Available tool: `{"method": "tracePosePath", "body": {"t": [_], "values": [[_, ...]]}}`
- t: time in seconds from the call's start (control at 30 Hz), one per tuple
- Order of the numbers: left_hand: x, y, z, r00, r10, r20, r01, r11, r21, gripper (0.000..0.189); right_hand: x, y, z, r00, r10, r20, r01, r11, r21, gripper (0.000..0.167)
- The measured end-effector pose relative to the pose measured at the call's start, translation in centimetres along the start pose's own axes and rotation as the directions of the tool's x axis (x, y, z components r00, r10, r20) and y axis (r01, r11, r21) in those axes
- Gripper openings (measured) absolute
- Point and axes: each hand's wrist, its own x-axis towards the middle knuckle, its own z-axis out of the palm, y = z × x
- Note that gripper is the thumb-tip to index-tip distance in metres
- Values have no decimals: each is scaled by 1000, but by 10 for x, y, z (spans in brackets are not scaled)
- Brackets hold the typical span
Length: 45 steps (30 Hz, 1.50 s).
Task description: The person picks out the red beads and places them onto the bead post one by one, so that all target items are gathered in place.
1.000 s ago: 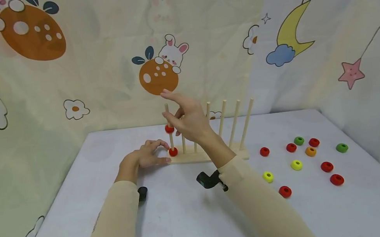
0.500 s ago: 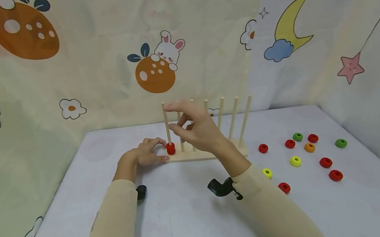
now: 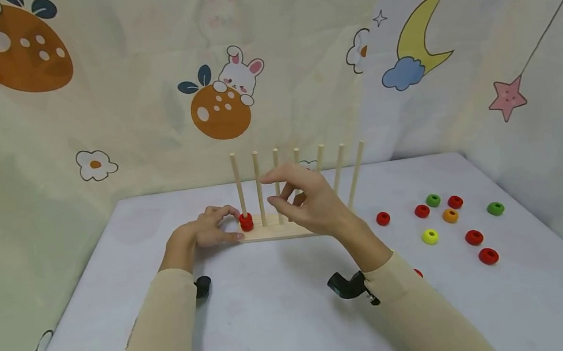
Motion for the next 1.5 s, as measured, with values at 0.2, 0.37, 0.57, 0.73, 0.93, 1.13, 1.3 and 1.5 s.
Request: {"method": "tracePosePath", "body": {"t": [0.2,0.37,0.57,0.73,0.93,1.13,1.3,1.5], "values": [[-3,-2,-2,1000,5,-1,-5,1000,-8,65,-10,4,-6,1000,0,-2,0,1000,27,39],[-1,-7,-2,1000,9,-6,-9,1000,-17,64,-24,9,-11,999,46,1,-46,999,7,37],[1,-5,0,1000,18,-8,-18,1000,-10,62,-46,11,-25,996,91,1,-91,995,-42,38],[1,-4,1,1000,0,-4,0,1000,5,62,-59,14,-36,995,96,-10,-96,993,-75,37],[-2,-3,0,1000,15,-6,-15,1000,0,64,-70,14,-46,993,121,11,-119,985,-124,35],[-4,-2,0,1000,9,-7,-9,1000,11,63,-81,15,-53,986,164,17,-159,976,-152,35],[-6,-4,-1,1000,29,-6,-29,999,26,63,-87,16,-58,983,184,14,-180,970,-163,36],[-3,-1,1,999,36,-3,-36,999,-2,66,-95,16,-71,975,221,7,-216,956,-199,37]]}}
